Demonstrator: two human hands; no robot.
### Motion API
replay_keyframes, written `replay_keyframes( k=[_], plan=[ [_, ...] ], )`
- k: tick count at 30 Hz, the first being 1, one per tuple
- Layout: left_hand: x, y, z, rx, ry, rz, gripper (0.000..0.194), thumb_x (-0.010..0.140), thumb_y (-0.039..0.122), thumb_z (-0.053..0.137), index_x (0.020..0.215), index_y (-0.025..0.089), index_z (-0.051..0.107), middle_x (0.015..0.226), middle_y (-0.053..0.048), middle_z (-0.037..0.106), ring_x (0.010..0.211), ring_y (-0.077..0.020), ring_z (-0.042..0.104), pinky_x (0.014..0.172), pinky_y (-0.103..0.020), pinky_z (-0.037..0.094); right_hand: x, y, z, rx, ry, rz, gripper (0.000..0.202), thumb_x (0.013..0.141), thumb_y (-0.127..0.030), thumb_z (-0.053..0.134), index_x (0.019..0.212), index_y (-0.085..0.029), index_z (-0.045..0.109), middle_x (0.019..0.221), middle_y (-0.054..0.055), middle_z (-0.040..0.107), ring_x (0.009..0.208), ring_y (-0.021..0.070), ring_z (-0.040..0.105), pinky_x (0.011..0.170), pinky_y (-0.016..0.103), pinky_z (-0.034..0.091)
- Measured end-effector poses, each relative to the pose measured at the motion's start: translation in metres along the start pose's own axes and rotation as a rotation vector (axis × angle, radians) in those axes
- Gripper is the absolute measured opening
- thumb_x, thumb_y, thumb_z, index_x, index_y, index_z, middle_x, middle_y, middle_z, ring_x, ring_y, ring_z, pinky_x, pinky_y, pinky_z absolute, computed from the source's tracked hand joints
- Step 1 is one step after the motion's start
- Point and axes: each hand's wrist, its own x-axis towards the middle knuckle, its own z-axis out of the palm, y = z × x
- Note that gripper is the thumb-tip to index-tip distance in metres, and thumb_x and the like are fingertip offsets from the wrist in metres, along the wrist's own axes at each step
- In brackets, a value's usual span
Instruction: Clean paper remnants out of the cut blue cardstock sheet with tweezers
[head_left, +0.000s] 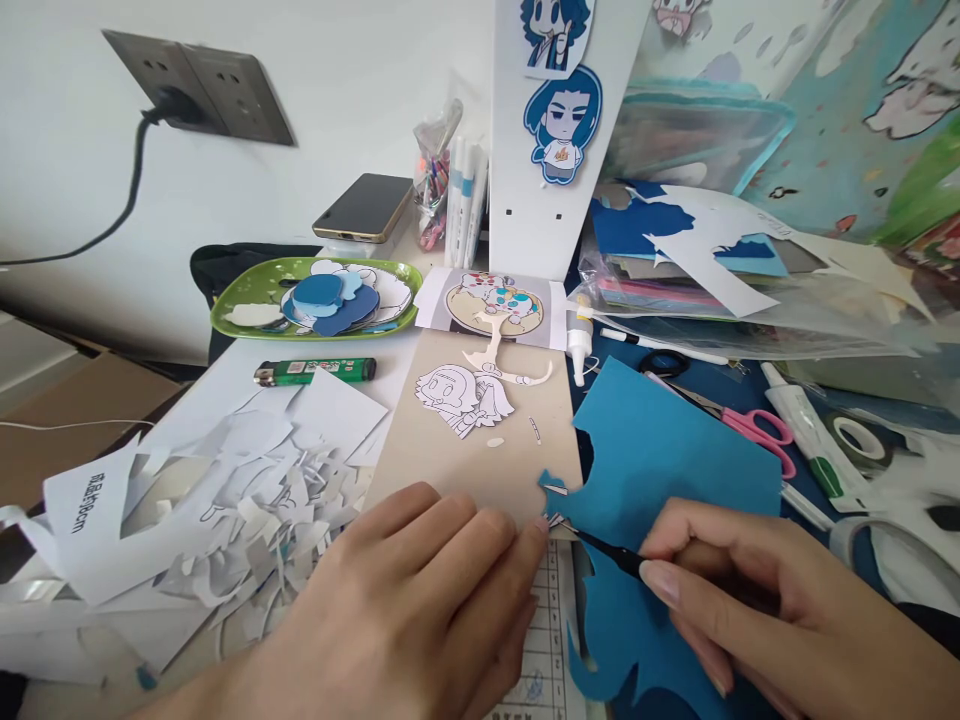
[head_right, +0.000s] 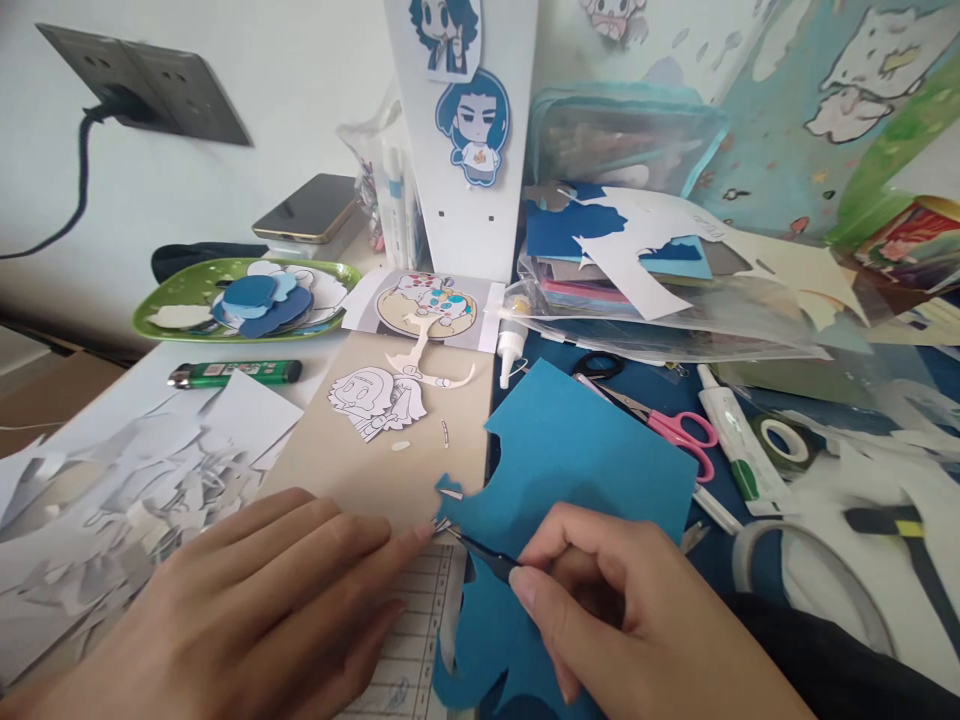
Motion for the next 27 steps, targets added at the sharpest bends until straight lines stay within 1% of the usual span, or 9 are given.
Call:
replay_keyframes(
  k=[6,9,13,16,18,20,23,27],
  plan=[
    [-0.002,-0.002,0.0,0.0,-0.03,0.011,0.017,0.086,0.018,0.051,0.095,0.014,0.066,0.07,-0.001,0.064,0.057,-0.0154,0.058,0.051,-0.032,0.049,0.002,0.0,0.001,-0.019,0.018,-0.02,0.022,0.084,-0.038,0.056,0.073,-0.019,0.053,0.05,-0.007,0.045,0.042,0.0049,0.037,0.037,0.01,0.03],
    [-0.001,-0.002,0.001,-0.009,-0.011,0.025,0.018,0.086,0.017,0.051,0.095,0.014,0.066,0.069,-0.001,0.064,0.055,-0.0151,0.056,0.049,-0.032,0.049,0.001,0.001,0.0,-0.025,0.01,-0.018,0.024,0.085,-0.039,0.055,0.073,-0.019,0.053,0.049,-0.007,0.044,0.042,0.0047,0.036,0.036,0.01,0.029],
    [0.0,-0.002,0.0,-0.032,-0.008,0.006,0.017,0.086,0.016,0.052,0.095,0.013,0.066,0.07,-0.001,0.064,0.057,-0.0157,0.057,0.05,-0.032,0.05,0.0,0.002,0.0,-0.041,0.006,-0.025,0.026,0.086,-0.041,0.054,0.072,-0.02,0.053,0.05,-0.007,0.044,0.043,0.0049,0.036,0.036,0.01,0.029],
    [-0.001,-0.003,-0.001,-0.045,0.017,-0.015,0.017,0.085,0.016,0.053,0.094,0.012,0.066,0.069,-0.002,0.064,0.057,-0.0157,0.057,0.05,-0.032,0.05,0.0,0.001,0.0,-0.037,0.003,-0.022,0.028,0.086,-0.043,0.053,0.072,-0.02,0.052,0.051,-0.007,0.044,0.043,0.0052,0.036,0.037,0.011,0.03],
    [-0.001,-0.003,-0.003,-0.054,-0.005,-0.016,0.016,0.084,0.015,0.053,0.092,0.012,0.066,0.067,-0.002,0.063,0.055,-0.0155,0.056,0.049,-0.032,0.049,0.0,0.001,-0.001,-0.03,0.005,-0.015,0.029,0.086,-0.045,0.053,0.072,-0.02,0.052,0.051,-0.007,0.044,0.044,0.0053,0.036,0.038,0.011,0.03],
    [-0.001,-0.003,-0.004,-0.055,-0.025,-0.013,0.015,0.084,0.014,0.053,0.089,0.012,0.067,0.066,-0.002,0.062,0.055,-0.0156,0.056,0.048,-0.032,0.048,-0.001,0.002,-0.003,-0.017,-0.002,-0.008,0.029,0.086,-0.047,0.053,0.072,-0.02,0.052,0.051,-0.007,0.044,0.043,0.0051,0.035,0.037,0.012,0.028],
    [-0.001,-0.003,-0.005,-0.045,-0.025,-0.014,0.015,0.084,0.013,0.053,0.09,0.012,0.067,0.067,-0.002,0.062,0.055,-0.0158,0.056,0.048,-0.032,0.048,-0.001,0.004,-0.007,-0.005,-0.016,-0.011,0.032,0.085,-0.049,0.053,0.072,-0.02,0.052,0.05,-0.007,0.044,0.041,0.0045,0.032,0.036,0.013,0.024],
    [-0.004,-0.003,-0.005,-0.032,-0.018,-0.016,0.015,0.085,0.014,0.052,0.09,0.013,0.066,0.067,-0.001,0.063,0.055,-0.016,0.057,0.049,-0.032,0.049,0.001,0.006,-0.011,-0.047,0.001,0.001,0.034,0.085,-0.053,0.052,0.075,-0.02,0.056,0.051,-0.006,0.045,0.042,0.0045,0.033,0.038,0.014,0.024]
  ],
)
